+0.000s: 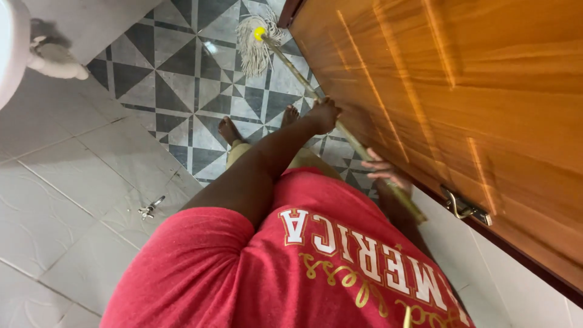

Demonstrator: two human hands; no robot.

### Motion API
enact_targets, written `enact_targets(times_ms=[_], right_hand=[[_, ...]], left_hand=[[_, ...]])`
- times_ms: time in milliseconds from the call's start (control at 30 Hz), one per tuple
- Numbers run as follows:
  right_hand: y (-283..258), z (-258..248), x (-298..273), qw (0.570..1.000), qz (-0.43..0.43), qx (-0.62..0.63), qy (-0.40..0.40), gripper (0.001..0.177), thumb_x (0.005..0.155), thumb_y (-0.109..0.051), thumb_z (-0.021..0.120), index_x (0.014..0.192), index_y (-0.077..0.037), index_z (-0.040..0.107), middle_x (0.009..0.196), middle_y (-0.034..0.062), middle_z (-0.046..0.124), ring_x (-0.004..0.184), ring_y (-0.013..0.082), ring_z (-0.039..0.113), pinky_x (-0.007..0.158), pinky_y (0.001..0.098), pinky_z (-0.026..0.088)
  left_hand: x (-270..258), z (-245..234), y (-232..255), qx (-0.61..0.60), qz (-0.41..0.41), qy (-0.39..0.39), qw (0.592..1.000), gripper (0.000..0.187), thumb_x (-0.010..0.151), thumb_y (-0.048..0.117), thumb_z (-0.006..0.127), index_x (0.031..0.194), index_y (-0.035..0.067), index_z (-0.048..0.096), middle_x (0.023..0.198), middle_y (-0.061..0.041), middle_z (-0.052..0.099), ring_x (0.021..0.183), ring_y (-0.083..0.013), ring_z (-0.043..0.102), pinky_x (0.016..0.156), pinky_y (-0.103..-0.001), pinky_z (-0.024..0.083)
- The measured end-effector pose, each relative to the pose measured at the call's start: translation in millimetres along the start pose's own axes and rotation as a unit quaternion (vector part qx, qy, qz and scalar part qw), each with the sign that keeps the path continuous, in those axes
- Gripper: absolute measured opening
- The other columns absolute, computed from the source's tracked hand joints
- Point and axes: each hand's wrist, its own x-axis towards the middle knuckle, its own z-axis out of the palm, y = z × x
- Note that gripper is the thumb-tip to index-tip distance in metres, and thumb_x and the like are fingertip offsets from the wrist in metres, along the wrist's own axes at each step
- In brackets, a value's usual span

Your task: The recorder uses a mop and bucket to clean a tiled bathroom floor.

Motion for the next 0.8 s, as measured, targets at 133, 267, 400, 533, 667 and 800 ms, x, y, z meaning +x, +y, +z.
enact_targets(times_ms=[133,267,400,533,667,800], right_hand=[[31,33,8,0.987,-0.047,0.062,-0.142,0.072,0.105,-0.060,0.033,0.127,0.003,0.059,0.148,0.0225,0.052,0.152,0.0363,0.034,0.128,0.0629,0.013],[97,93,10,0.997,0.061,0.033,-0.019,0.038,0.110,-0.031,0.049,0.126,0.000,0.064,0.150,0.0163,0.056,0.148,0.0374,0.047,0.129,0.0560,0.029],[116,135,71,0.992,0.105,0.027,0.057,0.019,0.103,-0.011,0.063,0.119,-0.002,0.067,0.148,0.0158,0.057,0.142,0.0382,0.050,0.116,0.0490,0.046],[68,143,72,0.991,0.112,0.000,0.078,0.016,0.103,-0.007,0.060,0.114,-0.001,0.069,0.138,0.0132,0.062,0.136,0.0340,0.061,0.119,0.0507,0.045],[14,142,24,0.981,0.102,-0.155,0.055,0.015,0.104,-0.013,0.063,0.100,-0.002,0.072,0.118,0.0132,0.075,0.137,0.0318,0.061,0.128,0.0545,0.037],[-13,154,-4,0.985,0.130,-0.096,0.057,0.031,0.107,-0.031,0.064,0.103,-0.001,0.071,0.125,0.0162,0.072,0.144,0.0325,0.056,0.130,0.0566,0.036]], left_hand=[[5,17,-53,0.091,0.014,-0.008,0.996,0.035,0.090,0.026,0.067,0.120,0.010,0.067,0.140,-0.028,0.050,0.141,-0.0530,0.032,0.109,-0.073,0.028],[30,6,-144,0.180,-0.132,-0.019,0.975,0.044,0.091,0.028,0.067,0.133,0.014,0.062,0.157,-0.026,0.038,0.151,-0.0563,0.024,0.117,-0.063,0.033],[6,-68,-153,0.196,-0.226,0.074,0.951,0.048,0.102,0.026,0.062,0.141,-0.001,0.054,0.162,-0.042,0.026,0.150,-0.0577,0.030,0.121,-0.057,0.035],[-2,-52,-155,0.161,-0.173,0.023,0.971,0.068,0.093,0.035,0.065,0.138,-0.014,0.047,0.151,-0.050,0.024,0.141,-0.0630,0.029,0.112,-0.058,0.034],[-26,4,-116,0.129,-0.015,0.021,0.991,0.046,0.101,0.034,0.063,0.120,-0.008,0.063,0.138,-0.039,0.046,0.146,-0.0654,0.025,0.122,-0.071,0.017],[-66,-3,-61,0.016,-0.012,0.032,0.999,0.050,0.081,0.033,0.072,0.116,-0.004,0.064,0.146,-0.033,0.047,0.131,-0.0707,0.021,0.092,-0.075,0.028]])
